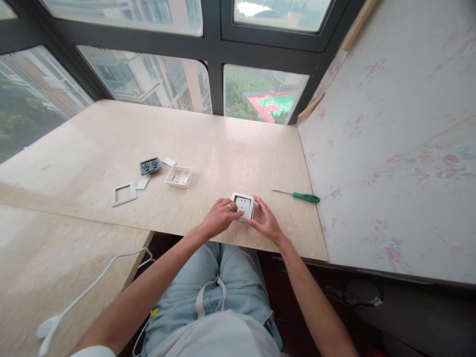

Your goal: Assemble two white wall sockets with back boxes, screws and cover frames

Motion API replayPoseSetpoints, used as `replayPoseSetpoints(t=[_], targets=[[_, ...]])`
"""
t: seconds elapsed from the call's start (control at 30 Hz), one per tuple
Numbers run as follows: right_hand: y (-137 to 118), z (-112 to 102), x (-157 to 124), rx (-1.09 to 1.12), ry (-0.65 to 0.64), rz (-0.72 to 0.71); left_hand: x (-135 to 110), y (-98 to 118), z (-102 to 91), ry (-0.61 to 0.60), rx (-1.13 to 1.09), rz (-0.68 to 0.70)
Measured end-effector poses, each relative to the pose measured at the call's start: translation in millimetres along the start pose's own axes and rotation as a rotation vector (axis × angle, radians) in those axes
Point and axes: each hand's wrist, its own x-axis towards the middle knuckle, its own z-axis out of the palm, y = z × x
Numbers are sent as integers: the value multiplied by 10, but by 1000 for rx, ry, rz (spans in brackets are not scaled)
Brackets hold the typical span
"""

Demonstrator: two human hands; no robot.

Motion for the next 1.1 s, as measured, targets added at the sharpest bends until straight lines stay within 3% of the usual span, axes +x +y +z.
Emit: replayPoseSetpoints(t=[0.17, 0.37, 0.6, 0.73, 0.97, 1.03, 1.1], targets=[[9, -14, -5, -7, 10, -6, -52, 32, 72, 42, -19, -18], [43, -28, -9, 3, 0, -10, -140, -93, 152, 141, -166, -212], [59, -28, -10, 12, -4, -35, -91, -314, 209, 32, -389, -244], [44, -27, -14, 6, 2, -31, -70, -344, 183, 45, -449, -223], [32, -26, -19, -15, -15, -27, -61, -310, -61, 176, -484, -202], [41, -17, -23, -25, -8, -18, -121, -292, -162, 266, -501, -228], [51, -4, -28, -32, 4, -4, -242, -289, -249, 411, -531, -343]])
